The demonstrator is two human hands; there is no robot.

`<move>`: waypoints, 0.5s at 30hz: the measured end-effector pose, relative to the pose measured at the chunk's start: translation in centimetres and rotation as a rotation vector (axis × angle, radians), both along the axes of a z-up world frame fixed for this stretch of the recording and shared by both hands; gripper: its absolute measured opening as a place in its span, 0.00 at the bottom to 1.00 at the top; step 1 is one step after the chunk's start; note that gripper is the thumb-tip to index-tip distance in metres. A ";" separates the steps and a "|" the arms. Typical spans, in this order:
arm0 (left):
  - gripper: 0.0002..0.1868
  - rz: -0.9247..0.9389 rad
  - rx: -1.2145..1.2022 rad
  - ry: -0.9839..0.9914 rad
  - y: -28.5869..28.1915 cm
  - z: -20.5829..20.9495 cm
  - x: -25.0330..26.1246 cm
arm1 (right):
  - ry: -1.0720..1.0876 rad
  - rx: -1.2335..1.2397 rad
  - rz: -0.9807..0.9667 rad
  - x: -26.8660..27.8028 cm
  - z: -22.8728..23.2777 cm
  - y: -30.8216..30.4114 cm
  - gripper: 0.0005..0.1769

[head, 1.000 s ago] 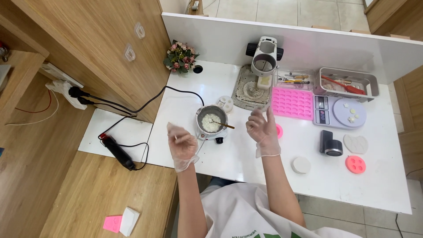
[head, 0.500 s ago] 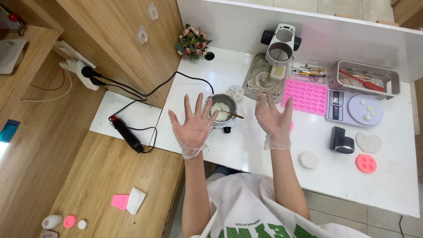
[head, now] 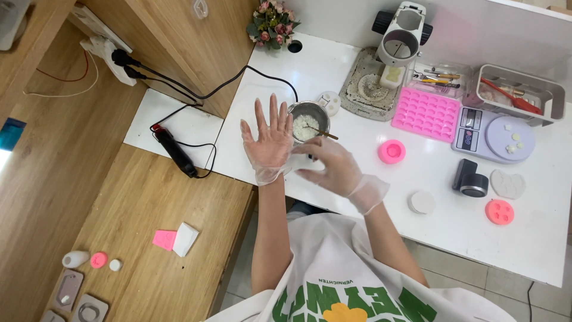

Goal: Melting wax chunks in a small pot on a heating plate and using a heat gun to assist.

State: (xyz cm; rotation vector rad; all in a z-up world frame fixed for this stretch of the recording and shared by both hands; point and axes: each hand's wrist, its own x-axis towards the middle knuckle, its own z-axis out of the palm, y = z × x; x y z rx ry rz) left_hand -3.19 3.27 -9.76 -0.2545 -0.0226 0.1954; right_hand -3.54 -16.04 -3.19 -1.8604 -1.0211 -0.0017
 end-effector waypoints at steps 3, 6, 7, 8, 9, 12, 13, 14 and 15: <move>0.33 0.002 -0.017 0.014 0.1 -0.8 0.4 | -0.289 -0.013 -0.174 -1.6 -2.5 1.9 0.21; 0.31 0.016 0.003 0.042 -0.4 0.7 -0.3 | -0.360 0.082 -0.188 -1.3 -3.0 1.9 0.11; 0.31 0.019 0.001 0.042 -0.6 1.0 -0.3 | -0.360 0.080 -0.185 -1.4 -2.6 1.7 0.11; 0.31 0.033 0.025 0.039 -0.7 1.3 -0.2 | -0.352 0.076 -0.171 -1.6 -2.3 1.5 0.10; 0.31 0.047 0.050 0.038 -0.8 1.6 -0.2 | -0.343 0.073 -0.156 -1.8 -2.0 1.3 0.09; 0.31 0.061 0.046 0.053 -1.0 2.8 -0.6 | -0.281 0.074 -0.084 -3.3 -2.7 1.1 0.10; 0.31 0.061 0.043 0.055 -1.1 2.9 -0.7 | -0.279 0.071 -0.084 -4.2 -2.6 1.4 0.10; 0.31 0.078 0.108 0.056 -1.2 3.1 -0.8 | -0.266 0.081 -0.062 -5.0 -2.5 1.6 0.10; 0.32 0.094 0.174 0.055 -1.3 3.3 -0.9 | -0.254 0.091 -0.042 -5.9 -2.4 1.9 0.11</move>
